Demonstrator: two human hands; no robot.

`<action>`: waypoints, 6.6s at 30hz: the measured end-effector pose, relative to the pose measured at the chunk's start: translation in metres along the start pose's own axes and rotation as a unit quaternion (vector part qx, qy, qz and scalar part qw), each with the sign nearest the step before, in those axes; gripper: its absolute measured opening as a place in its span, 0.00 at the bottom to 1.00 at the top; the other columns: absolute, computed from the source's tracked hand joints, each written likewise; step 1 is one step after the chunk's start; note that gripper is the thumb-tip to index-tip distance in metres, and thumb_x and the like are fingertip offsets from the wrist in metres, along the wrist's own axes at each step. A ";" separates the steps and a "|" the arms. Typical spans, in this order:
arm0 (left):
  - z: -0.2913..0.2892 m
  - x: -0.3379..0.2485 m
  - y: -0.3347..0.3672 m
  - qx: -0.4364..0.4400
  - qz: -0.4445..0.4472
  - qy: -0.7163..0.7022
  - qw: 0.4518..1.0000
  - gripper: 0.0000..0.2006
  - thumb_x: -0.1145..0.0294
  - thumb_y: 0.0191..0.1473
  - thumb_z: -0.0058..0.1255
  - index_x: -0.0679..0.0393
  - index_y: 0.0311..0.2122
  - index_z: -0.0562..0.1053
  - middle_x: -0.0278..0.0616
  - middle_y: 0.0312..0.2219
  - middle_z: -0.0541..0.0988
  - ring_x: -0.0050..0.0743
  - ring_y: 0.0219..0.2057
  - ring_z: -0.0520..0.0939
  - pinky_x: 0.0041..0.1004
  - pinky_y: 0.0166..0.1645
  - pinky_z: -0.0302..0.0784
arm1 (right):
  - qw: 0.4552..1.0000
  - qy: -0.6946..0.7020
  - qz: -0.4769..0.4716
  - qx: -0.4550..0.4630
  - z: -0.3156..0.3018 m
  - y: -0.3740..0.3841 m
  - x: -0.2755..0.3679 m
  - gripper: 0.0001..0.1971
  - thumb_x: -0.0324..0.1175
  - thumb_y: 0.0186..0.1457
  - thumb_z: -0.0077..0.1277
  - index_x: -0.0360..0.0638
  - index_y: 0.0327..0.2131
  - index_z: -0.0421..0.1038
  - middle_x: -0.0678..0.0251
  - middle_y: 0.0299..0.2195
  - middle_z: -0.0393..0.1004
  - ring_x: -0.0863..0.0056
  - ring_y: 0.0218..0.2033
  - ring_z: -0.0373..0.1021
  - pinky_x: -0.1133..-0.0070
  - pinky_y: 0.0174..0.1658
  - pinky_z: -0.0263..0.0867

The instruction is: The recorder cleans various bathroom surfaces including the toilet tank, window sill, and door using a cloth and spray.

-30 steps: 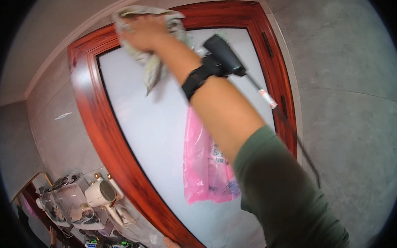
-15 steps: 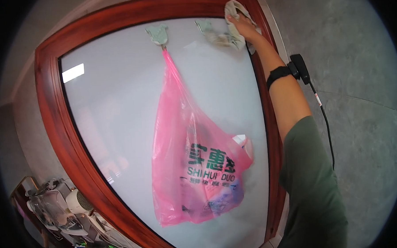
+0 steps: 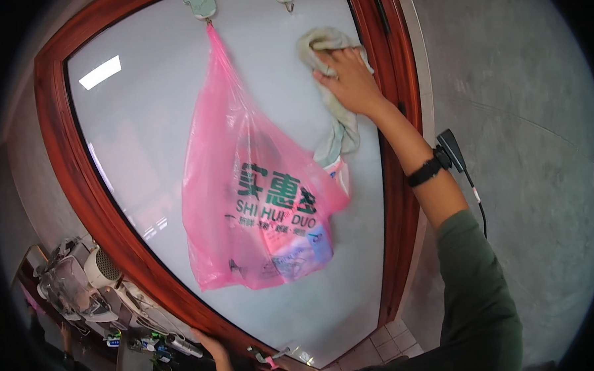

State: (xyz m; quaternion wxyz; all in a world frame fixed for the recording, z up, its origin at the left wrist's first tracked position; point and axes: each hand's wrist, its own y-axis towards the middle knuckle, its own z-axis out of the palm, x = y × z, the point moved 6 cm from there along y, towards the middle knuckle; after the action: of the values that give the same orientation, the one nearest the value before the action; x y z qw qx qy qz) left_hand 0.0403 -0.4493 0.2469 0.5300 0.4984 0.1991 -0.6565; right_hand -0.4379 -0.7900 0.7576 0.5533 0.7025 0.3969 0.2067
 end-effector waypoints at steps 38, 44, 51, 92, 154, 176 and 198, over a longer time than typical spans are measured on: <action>0.412 -0.155 -0.270 0.437 -0.168 -0.121 0.875 0.21 0.60 0.59 0.54 0.64 0.51 0.70 0.38 0.44 0.77 0.28 0.46 0.78 0.28 0.48 0.78 | 0.969 0.198 0.145 -0.029 0.129 -0.149 0.130 0.22 0.42 0.53 0.52 0.49 0.51 0.70 0.56 0.43 0.71 0.54 0.49 0.65 0.48 0.55 0.51; 0.455 -0.164 -0.288 0.440 -0.266 -0.193 0.836 0.22 0.54 0.57 0.56 0.62 0.48 0.70 0.36 0.40 0.76 0.22 0.39 0.77 0.22 0.39 0.78 | 0.992 0.119 -0.040 0.021 0.108 -0.080 0.281 0.25 0.45 0.54 0.50 0.54 0.55 0.68 0.57 0.49 0.70 0.57 0.51 0.65 0.51 0.56 0.53; 0.473 -0.137 -0.260 0.458 -0.278 -0.215 0.816 0.27 0.56 0.59 0.53 0.67 0.56 0.64 0.42 0.52 0.71 0.32 0.52 0.74 0.30 0.54 0.76 | 0.947 0.187 -0.247 0.089 0.181 -0.142 0.297 0.27 0.34 0.42 0.55 0.53 0.51 0.72 0.62 0.48 0.70 0.62 0.55 0.62 0.49 0.60 0.47; -0.098 -0.007 -0.238 0.057 -0.362 -0.052 0.929 0.27 0.78 0.60 0.43 0.54 0.63 0.54 0.53 0.58 0.63 0.42 0.54 0.75 0.33 0.58 0.72 | 0.904 0.121 -0.191 0.364 0.300 -0.433 0.370 0.13 0.33 0.46 0.51 0.47 0.37 0.76 0.68 0.35 0.75 0.66 0.44 0.69 0.60 0.51 0.58; 0.100 0.192 -0.091 0.071 0.620 0.444 0.643 0.09 0.71 0.59 0.50 0.58 0.43 0.78 0.35 0.27 0.74 0.24 0.30 0.72 0.23 0.38 0.66 | 0.926 -0.055 0.347 0.138 0.313 -1.016 0.075 0.35 0.44 0.50 0.50 0.18 0.51 0.61 0.33 0.53 0.57 0.36 0.53 0.54 0.48 0.59 0.45; -0.002 0.371 -0.103 0.050 0.708 0.476 0.520 0.28 0.51 0.64 0.39 0.54 0.64 0.59 0.49 0.66 0.52 0.56 0.66 0.52 0.60 0.66 0.43 | 0.876 -0.039 0.472 0.094 0.341 -1.138 0.076 0.34 0.44 0.52 0.58 0.21 0.49 0.60 0.40 0.46 0.61 0.44 0.49 0.58 0.59 0.54 0.54; -0.012 0.380 -0.089 0.036 0.733 0.522 0.435 0.31 0.49 0.67 0.29 0.64 0.64 0.57 0.52 0.62 0.59 0.52 0.64 0.55 0.50 0.66 0.50 | 0.614 0.283 0.616 -0.404 0.321 -1.256 0.101 0.08 0.34 0.63 0.41 0.39 0.39 0.64 0.64 0.33 0.74 0.71 0.27 0.74 0.76 0.30 0.73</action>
State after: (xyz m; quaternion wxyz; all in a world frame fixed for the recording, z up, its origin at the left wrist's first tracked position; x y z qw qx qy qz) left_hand -0.0115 -0.5969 -0.1104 0.5896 0.7248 -0.0258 0.3555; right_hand -0.5567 -0.8164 -0.5366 0.3841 0.3939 -0.1163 0.8269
